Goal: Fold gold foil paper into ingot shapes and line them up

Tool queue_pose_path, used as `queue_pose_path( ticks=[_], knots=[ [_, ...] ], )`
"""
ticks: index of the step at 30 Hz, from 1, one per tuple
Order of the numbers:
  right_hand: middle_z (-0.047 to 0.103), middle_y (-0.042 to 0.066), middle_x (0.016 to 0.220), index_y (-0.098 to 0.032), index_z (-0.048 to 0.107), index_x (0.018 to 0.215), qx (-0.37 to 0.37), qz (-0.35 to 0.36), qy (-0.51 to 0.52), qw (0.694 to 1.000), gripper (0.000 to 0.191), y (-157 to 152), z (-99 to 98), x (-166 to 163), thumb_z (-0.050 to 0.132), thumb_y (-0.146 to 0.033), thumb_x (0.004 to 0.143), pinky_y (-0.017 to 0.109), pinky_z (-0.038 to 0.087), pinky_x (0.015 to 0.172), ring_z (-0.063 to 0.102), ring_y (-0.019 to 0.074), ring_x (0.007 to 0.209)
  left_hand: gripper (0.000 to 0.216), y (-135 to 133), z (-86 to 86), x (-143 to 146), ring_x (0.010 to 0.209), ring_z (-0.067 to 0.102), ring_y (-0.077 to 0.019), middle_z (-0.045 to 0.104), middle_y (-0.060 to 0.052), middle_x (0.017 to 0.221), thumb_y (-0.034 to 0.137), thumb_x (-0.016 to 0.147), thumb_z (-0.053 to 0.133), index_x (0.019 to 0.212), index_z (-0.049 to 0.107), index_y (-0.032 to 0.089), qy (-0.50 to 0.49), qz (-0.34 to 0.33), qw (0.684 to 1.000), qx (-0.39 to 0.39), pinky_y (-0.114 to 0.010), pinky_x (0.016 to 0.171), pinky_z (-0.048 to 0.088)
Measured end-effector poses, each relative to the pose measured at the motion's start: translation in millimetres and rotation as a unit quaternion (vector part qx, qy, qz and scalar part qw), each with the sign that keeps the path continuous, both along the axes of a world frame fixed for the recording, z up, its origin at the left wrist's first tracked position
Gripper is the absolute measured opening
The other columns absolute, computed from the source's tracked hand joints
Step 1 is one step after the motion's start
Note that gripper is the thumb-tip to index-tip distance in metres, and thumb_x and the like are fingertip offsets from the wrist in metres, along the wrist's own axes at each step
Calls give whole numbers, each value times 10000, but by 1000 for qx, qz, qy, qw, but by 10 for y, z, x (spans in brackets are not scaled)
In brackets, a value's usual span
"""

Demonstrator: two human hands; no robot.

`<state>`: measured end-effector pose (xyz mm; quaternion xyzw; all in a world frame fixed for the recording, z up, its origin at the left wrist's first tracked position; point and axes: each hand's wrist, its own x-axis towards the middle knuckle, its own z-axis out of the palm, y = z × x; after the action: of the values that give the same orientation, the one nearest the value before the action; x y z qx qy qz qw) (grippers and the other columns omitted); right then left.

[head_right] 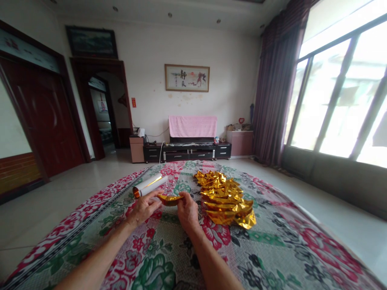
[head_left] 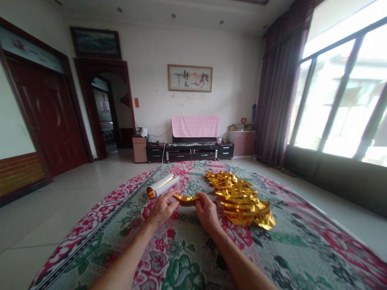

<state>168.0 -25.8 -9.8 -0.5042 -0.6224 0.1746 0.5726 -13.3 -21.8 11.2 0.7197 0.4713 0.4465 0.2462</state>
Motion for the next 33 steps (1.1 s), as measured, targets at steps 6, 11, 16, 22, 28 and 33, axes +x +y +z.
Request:
queue_pose_path(
  ticks=[6,11,16,22,28,33],
  knots=[
    [680,35,779,-171,588,966,-9,9,-13,1000,283,-7,3,1,432,-215,735,231,479,632,635,154,669,260,-9,-44,56,680,640,-137,704,-39,811,253,717,521,913,661,155,-26,-11,1000,-7,-213,652,489],
    [676,53,848,-152,512,1135,-2,-23,-49,999,429,19,-45,3,414,-154,718,239,480,633,620,149,655,230,-1,-92,57,647,648,-151,702,-24,713,223,704,520,876,659,158,-29,6,999,-16,-228,624,492],
    [668,67,857,-140,489,1169,20,-53,-97,994,493,44,-71,-14,393,-89,688,267,477,718,620,166,734,211,77,-180,22,693,650,-160,707,-28,759,237,702,536,852,667,167,-5,14,1000,9,-239,656,495],
    [643,93,968,-136,492,1180,53,-47,-153,986,519,-12,-33,-38,376,-46,682,281,454,820,593,178,898,234,146,-230,15,684,651,-165,706,-26,784,274,690,545,863,666,174,-11,7,1000,-12,-252,654,500],
    [609,114,1026,-119,498,1179,44,-61,-142,987,546,-160,-59,-41,377,-18,656,311,454,838,579,186,899,232,105,-167,4,660,642,-172,700,-6,705,307,634,573,789,679,171,1,17,999,-38,-245,627,489],
    [602,105,1011,-139,529,1141,82,-66,-110,988,468,-344,-31,27,374,-50,708,312,451,840,566,190,927,261,-25,-136,54,645,649,-174,702,-7,677,334,641,590,829,675,174,2,-19,997,-68,-237,578,482]
  ],
)
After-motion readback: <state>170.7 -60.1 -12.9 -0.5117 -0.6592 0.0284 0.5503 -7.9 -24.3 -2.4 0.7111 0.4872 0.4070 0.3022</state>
